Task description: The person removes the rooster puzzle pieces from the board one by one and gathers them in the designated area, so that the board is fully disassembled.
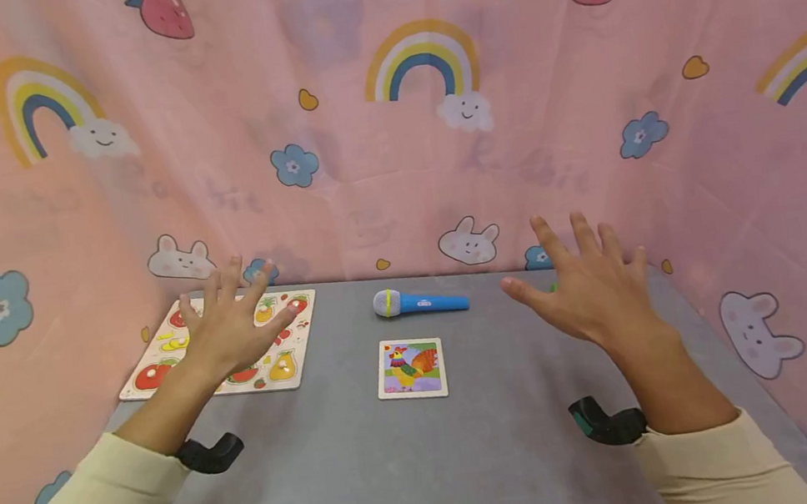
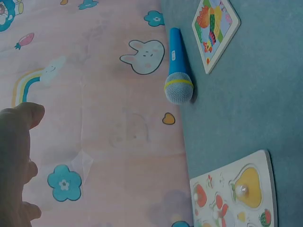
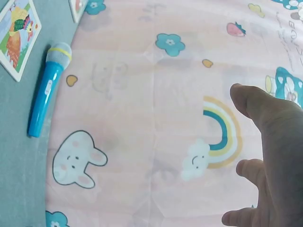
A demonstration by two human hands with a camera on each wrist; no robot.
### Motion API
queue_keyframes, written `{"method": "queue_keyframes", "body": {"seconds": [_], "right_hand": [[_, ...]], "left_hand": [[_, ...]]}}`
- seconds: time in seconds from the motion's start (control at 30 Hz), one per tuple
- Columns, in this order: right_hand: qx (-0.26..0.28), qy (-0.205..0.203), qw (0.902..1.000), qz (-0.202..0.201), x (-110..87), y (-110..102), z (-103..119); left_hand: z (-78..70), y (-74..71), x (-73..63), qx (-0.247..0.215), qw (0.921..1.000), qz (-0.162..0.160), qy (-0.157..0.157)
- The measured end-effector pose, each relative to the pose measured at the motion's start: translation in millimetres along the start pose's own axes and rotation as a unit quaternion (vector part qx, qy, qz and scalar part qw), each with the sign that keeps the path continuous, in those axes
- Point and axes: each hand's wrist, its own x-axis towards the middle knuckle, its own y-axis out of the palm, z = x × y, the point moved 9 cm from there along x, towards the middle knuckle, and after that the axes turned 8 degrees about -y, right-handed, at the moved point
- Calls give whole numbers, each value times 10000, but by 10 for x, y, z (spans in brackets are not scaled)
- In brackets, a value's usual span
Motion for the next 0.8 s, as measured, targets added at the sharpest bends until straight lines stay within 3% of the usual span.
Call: {"method": "queue_keyframes", "body": {"seconds": [0.17, 0.47, 0.8], "right_hand": [[-82, -51, 9999, -51, 11, 22, 24], [9, -311, 9994, -153, 28, 96, 70], [317, -471, 9981, -255, 54, 268, 150]], "left_hand": [[-45, 86, -39, -109, 9999, 35, 99], [-183, 213, -99, -387, 9978, -210, 505], [-281, 441, -194, -538, 9958, -156, 726]]}}
